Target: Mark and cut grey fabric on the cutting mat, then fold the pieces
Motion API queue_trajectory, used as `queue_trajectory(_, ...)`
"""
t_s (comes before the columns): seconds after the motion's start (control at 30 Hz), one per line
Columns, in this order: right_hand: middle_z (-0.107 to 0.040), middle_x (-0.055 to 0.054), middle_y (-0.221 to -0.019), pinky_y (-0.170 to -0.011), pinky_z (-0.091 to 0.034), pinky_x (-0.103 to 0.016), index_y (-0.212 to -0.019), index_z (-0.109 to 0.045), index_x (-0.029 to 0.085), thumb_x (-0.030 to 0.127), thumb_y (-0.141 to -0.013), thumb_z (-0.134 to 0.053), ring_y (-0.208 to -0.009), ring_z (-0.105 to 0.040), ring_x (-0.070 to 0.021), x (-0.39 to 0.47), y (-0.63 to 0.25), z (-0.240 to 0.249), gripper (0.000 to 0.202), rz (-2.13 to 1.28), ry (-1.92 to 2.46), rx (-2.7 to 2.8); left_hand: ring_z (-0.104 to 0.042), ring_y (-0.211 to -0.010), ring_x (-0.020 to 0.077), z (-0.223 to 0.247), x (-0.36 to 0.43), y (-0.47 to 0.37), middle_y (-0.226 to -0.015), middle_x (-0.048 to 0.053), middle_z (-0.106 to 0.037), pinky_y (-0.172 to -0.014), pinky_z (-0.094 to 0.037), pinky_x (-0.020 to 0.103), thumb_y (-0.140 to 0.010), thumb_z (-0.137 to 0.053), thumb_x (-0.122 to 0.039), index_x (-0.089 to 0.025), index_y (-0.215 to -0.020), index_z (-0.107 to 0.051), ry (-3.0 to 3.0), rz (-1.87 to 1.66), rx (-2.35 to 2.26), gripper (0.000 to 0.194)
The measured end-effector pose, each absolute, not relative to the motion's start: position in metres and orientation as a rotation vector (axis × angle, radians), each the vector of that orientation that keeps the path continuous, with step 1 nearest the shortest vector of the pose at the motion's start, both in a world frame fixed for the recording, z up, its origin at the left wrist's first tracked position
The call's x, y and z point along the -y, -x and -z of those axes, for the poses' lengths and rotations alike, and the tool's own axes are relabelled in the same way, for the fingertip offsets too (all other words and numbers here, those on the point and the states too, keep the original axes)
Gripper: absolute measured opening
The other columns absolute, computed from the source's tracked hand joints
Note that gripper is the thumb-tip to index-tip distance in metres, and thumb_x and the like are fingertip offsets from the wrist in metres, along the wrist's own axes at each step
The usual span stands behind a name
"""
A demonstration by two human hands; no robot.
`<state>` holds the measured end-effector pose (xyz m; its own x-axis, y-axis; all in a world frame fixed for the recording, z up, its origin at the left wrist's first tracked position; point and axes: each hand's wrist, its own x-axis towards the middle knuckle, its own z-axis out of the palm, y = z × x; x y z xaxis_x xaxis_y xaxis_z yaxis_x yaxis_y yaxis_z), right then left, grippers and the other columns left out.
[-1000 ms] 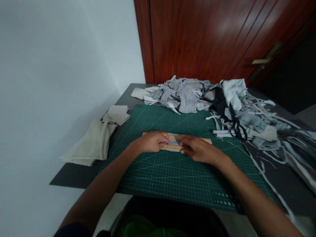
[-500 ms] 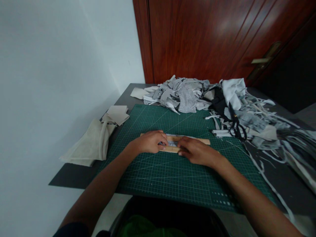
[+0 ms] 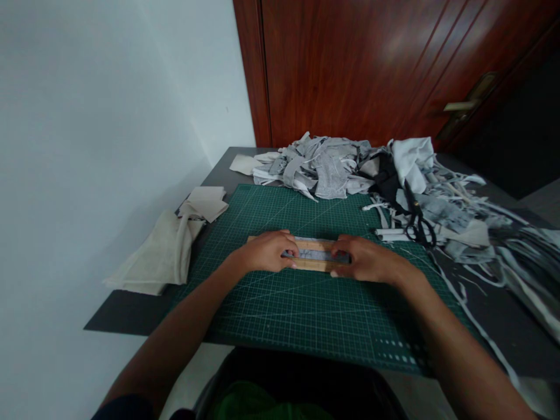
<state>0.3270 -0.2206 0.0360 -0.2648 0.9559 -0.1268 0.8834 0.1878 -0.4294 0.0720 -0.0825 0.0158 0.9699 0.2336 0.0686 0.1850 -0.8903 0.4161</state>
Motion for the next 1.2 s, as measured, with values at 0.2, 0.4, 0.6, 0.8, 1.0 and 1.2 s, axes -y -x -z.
queue_trajectory(0.2,-0.066,-0.005,-0.096,-0.067,-0.042,-0.028,-0.093,-0.069,0.023,0.027,-0.087,-0.067,-0.078,-0.06,-0.018,0.222,-0.327,-0.033,0.008,-0.673,1.799,2.259,-0.061,-0.093,0.0195,-0.021,0.087,-0.072,-0.09,0.001,-0.07,-0.079,-0.043,0.029,-0.085,-0.074,-0.026,-0.022,-0.083,-0.072,-2.746,-0.138,-0.324,0.005)
queue_trajectory(0.4,-0.066,-0.005,-0.097,-0.071,-0.043,-0.029,-0.091,-0.068,0.024,0.023,-0.086,-0.066,-0.082,-0.062,-0.0194,0.22,-0.33,-0.027,0.005,-0.673,1.762,2.278,-0.062,-0.089,0.0181,-0.022,0.089,-0.072,-0.092,0.001,-0.069,-0.075,-0.042,0.028,-0.085,-0.071,-0.023,-0.021,-0.081,-0.071,-2.75,-0.12,-0.348,0.005)
queue_trajectory(0.6,-0.067,-0.005,-0.093,-0.069,-0.042,-0.029,-0.086,-0.069,0.022,0.023,-0.086,-0.067,-0.079,-0.061,-0.0192,0.219,-0.329,-0.028,0.003,-0.655,1.772,2.292,-0.06,-0.091,0.0195,-0.023,0.089,-0.073,-0.088,0.002,-0.069,-0.075,-0.041,0.029,-0.084,-0.072,-0.022,-0.021,-0.078,-0.069,-2.75,-0.155,-0.332,0.007)
queue_trajectory(0.8,-0.067,-0.005,-0.089,-0.067,-0.04,-0.028,-0.083,-0.069,0.022,0.023,-0.085,-0.066,-0.078,-0.06,-0.0192,0.221,-0.327,-0.031,0.004,-0.674,1.784,2.31,-0.058,-0.088,0.0189,-0.021,0.087,-0.074,-0.08,0.001,-0.068,-0.077,-0.042,0.029,-0.084,-0.072,-0.02,-0.021,-0.077,-0.07,-2.709,-0.143,-0.306,0.008)
queue_trajectory(1.0,-0.068,-0.004,-0.088,-0.065,-0.04,-0.028,-0.083,-0.071,0.023,0.023,-0.083,-0.068,-0.074,-0.06,-0.0184,0.22,-0.328,-0.028,0.003,-0.695,1.775,2.283,-0.06,-0.087,0.0186,-0.019,0.085,-0.073,-0.084,0.002,-0.07,-0.079,-0.045,0.03,-0.084,-0.072,-0.021,-0.022,-0.082,-0.074,-2.666,-0.145,-0.324,0.003)
queue_trajectory(1.2,-0.068,-0.005,-0.089,-0.065,-0.042,-0.027,-0.085,-0.07,0.022,0.023,-0.085,-0.064,-0.075,-0.06,-0.0181,0.22,-0.332,-0.025,0.006,-0.761,1.734,2.265,-0.061,-0.09,0.0188,-0.021,0.084,-0.073,-0.086,0.002,-0.075,-0.081,-0.045,0.029,-0.086,-0.065,-0.011,-0.022,-0.089,-0.078,-2.642,-0.153,-0.271,0.018)
